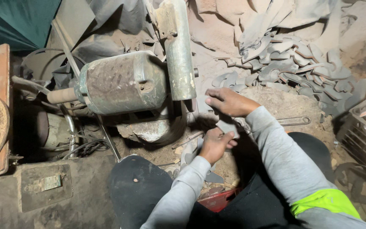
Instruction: The person sits at a bench grinder and repeatedly presses curved shoe sole pieces against the rotating wheel to smooth their edges. The person handles the parts one at a time, turning them to grind different sides, and places finished pieces on the floor beside the machine.
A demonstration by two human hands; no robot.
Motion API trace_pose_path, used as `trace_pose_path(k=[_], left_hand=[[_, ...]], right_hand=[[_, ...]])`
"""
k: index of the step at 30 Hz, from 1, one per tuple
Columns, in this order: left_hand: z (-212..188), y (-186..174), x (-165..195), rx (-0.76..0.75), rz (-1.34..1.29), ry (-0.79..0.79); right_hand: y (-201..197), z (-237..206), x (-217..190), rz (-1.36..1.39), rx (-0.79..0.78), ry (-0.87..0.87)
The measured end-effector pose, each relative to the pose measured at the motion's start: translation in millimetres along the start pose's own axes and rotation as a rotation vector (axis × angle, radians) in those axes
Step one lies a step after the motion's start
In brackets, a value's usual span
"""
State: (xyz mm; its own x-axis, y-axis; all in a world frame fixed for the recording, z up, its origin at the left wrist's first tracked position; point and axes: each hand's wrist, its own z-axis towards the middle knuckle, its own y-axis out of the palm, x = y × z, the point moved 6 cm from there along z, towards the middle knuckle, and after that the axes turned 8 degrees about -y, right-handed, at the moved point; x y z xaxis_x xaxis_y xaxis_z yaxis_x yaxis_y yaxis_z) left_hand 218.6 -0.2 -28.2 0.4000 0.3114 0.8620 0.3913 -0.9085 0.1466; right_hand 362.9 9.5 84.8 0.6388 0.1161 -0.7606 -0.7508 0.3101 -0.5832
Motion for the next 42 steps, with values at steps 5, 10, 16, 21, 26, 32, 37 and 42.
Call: trace_pose_path(k=[5, 10, 16, 21, 26, 32, 37, 42], left_hand=[[-4.7, -27.8, 14.3, 0.515, 0.619, 0.218], [12.2, 72.2, 18.9, 0.522, 0.462, 0.362], [56.5, 165.2, 9.7, 0.188, -0.259, -0.091], [81.0, 194.4, 40.1, 0.295, 0.976, 0.466], [119.4, 185.7, 59.8, -0.056, -0.460, 0.183], [126.2, 199.8, 133.2, -0.636, -1.005, 0.233], [175.9, 214.3, 157.7, -0.564, -0.848, 0.156], [185.3, 216.9, 169.0, -0.618, -0.896, 0.146]], right_hand=[[-12.9, -13.2, 22.4, 0.209, -0.191, 0.176], [-79.2, -84.7, 56.5, -0.206, -0.008, 0.382], [-122.8, -121.4, 58.2, 0.117, 0.046, 0.325], [-128.8, -106.9, 58.1, -0.035, -0.040, 0.389], [-136.6, -72.6, 47.7, -0.230, 0.041, 0.243], [-147.5, -38.1, 28.9, -0.536, 0.022, 0.201], [-175.6, -15.1, 11.1, -0.729, 0.003, 0.121], [-187.1, -1.8, -0.5, -0.713, 0.019, 0.053]])
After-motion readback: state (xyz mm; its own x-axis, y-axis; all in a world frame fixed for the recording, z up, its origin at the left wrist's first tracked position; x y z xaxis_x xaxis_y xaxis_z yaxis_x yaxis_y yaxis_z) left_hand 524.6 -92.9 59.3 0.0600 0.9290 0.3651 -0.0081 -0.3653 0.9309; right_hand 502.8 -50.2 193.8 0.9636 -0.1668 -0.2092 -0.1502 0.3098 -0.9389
